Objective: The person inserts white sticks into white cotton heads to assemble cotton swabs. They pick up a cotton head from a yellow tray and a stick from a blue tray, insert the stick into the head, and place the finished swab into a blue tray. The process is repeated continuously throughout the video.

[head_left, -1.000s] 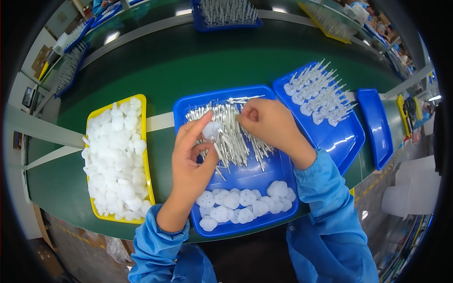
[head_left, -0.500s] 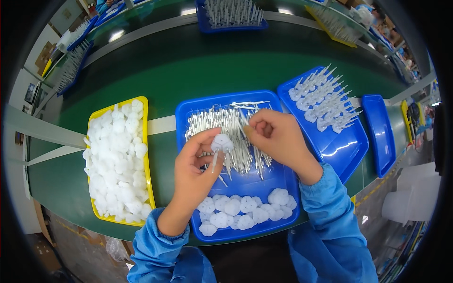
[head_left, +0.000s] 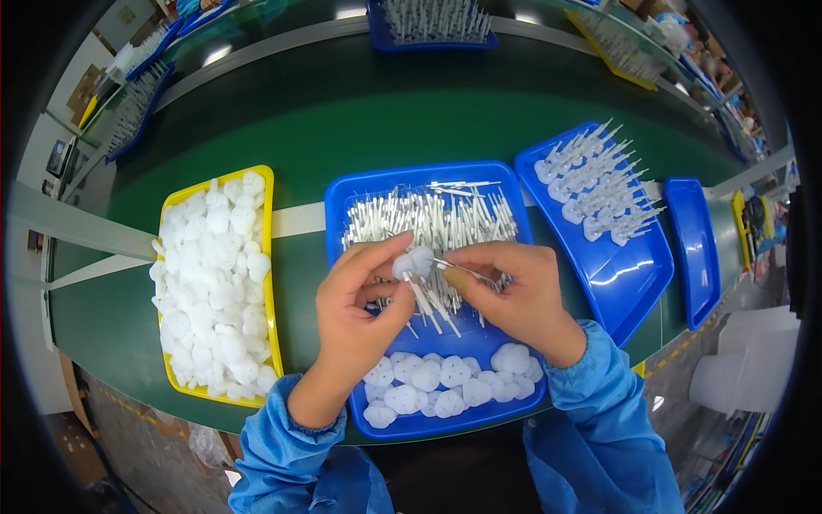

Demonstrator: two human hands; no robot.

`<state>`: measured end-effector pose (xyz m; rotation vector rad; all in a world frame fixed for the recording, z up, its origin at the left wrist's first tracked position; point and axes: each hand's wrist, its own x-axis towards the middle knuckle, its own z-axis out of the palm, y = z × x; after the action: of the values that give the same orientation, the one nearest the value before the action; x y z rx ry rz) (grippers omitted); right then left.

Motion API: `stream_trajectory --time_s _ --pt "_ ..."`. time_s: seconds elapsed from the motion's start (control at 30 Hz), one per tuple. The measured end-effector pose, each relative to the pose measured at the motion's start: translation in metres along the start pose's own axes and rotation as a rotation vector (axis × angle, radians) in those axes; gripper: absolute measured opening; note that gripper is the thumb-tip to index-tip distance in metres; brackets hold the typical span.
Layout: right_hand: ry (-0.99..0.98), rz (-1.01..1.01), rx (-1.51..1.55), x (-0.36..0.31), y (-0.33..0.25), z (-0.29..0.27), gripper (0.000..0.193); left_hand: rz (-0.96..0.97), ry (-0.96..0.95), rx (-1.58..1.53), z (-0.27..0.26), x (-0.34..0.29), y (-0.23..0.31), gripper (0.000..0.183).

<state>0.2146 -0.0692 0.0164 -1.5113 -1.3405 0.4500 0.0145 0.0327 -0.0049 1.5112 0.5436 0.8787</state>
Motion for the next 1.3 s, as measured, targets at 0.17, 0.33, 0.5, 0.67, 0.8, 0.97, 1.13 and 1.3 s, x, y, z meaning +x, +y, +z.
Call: stream_trajectory --time_s 0.17,0.33,0.5,0.67,0.8,0.97,1.13,1.3 --pt "-0.02 -0.021 -0.048 -0.001 -0.004 -0.001 0.018 0.026 0.031 0.032 0.003 0.001 0.002 0.051" --pt "-0.095 0.146 0.016 -0.001 -0.007 -0.004 0.014 0.086 0.022 0.109 0.001 0.001 -0.001 0.047" --pt "-0.118 0.21 0.067 0.001 -0.012 0.0 0.014 0.04 0.062 0.059 0.004 0.002 -0.003 0.045" --pt "-0.051 0.02 -0.038 -0.002 -0.009 -0.001 0.015 -0.019 0.073 0.043 0.006 0.001 -0.002 0.043" --pt "-0.075 0.103 0.007 -0.001 -0.008 0.001 0.015 -0.014 0.07 0.069 0.007 -0.001 -0.004 0.043" --pt "-0.119 0.073 -0.101 -0.001 -0.008 -0.001 0.012 0.018 0.092 0.114 0.01 0.0 -0.002 0.044" --pt "-0.111 0.076 -0.113 -0.002 -0.008 -0.001 0.012 0.081 0.057 0.271 0.005 0.001 -0.007 0.046" --pt "-0.13 0.218 -0.032 0.001 -0.011 0.0 0.013 0.042 0.063 0.297 0.008 0.0 -0.003 0.047"
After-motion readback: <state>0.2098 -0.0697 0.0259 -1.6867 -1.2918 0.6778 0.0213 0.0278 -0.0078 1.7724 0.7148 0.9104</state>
